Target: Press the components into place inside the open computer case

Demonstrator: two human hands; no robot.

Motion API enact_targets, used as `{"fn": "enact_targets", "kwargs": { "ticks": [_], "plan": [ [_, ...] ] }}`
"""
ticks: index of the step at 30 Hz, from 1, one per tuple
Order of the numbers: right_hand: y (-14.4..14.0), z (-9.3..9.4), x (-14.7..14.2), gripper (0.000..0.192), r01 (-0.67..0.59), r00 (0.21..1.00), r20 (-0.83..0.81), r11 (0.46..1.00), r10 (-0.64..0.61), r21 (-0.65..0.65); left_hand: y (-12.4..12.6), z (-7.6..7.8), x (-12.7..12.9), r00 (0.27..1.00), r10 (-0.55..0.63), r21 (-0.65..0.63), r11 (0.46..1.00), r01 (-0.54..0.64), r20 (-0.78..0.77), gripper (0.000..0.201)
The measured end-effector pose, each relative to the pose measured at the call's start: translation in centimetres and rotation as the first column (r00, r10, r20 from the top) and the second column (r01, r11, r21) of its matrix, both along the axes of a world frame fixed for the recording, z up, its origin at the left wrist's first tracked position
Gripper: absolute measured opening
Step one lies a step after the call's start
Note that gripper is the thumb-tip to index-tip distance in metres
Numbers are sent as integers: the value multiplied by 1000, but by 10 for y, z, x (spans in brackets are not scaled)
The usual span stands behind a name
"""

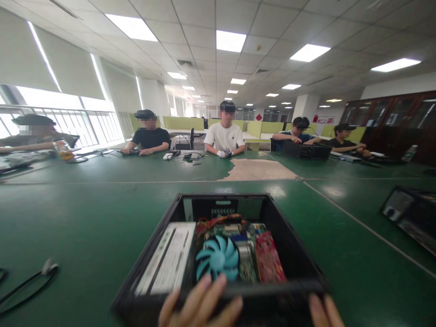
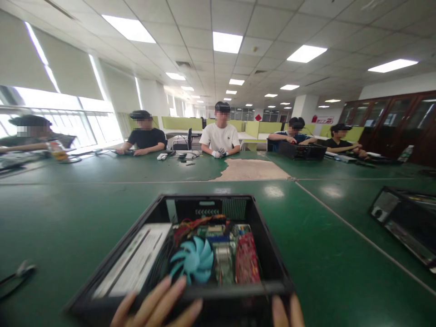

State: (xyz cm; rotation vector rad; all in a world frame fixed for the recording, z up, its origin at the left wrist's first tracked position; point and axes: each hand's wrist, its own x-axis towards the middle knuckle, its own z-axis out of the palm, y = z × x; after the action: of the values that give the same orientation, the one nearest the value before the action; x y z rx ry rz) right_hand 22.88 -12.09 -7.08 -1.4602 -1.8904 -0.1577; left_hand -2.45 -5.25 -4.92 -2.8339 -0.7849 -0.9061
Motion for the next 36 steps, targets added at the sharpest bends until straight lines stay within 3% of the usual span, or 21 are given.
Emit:
{"fn": "enact_targets", "kwargs": {
  "ticks": [2,4,7,9,13,15,17,19,22,24,27,30,33,36],
  "plan": [
    [-9,15,19,74,132,991,-15,991,-132,17,66,11,26,985,172,102,980,-172,16,63],
    [-22,24,26,76,200,980,10,980,-200,15,123,29,57,938,338,130,936,-326,-81,77],
    [-44,29,39,66,181,975,126,982,-185,43,169,47,99,900,426,104,903,-417,-88,71],
    [-55,34,69,59,265,936,207,958,-283,112,170,42,116,920,383,96,922,-375,-88,62],
    [-60,55,164,77,557,726,353,806,-590,201,143,0,104,934,331,43,944,-328,-133,52],
    [-51,64,200,85,597,710,415,799,-569,74,132,-18,83,925,352,-1,934,-356,-141,47],
    [-37,69,216,83,601,757,390,793,-524,-101,127,-26,63,920,369,-33,926,-376,-135,43],
    [-23,72,215,75,669,737,320,709,-596,-221,125,-19,48,924,364,-50,927,-372,-113,37],
    [-11,75,203,68,810,583,282,518,-762,-273,123,9,42,940,332,-54,940,-336,-79,30],
    [-11,75,197,66,833,547,264,487,-794,-261,120,33,46,956,288,-44,956,-291,-60,27],
    [-24,66,189,59,828,554,230,502,-800,-249,111,67,61,983,184,-21,983,-185,-9,25],
    [-47,46,180,51,779,624,239,617,-744,-113,98,91,77,998,60,-1,998,-60,-9,33],
    [-65,25,172,41,684,675,269,720,-687,120,85,102,88,988,-90,9,996,92,-124,57],
    [-73,17,166,32,521,781,276,828,-561,207,72,104,89,932,-243,-55,970,237,-268,77]
  ]
}}
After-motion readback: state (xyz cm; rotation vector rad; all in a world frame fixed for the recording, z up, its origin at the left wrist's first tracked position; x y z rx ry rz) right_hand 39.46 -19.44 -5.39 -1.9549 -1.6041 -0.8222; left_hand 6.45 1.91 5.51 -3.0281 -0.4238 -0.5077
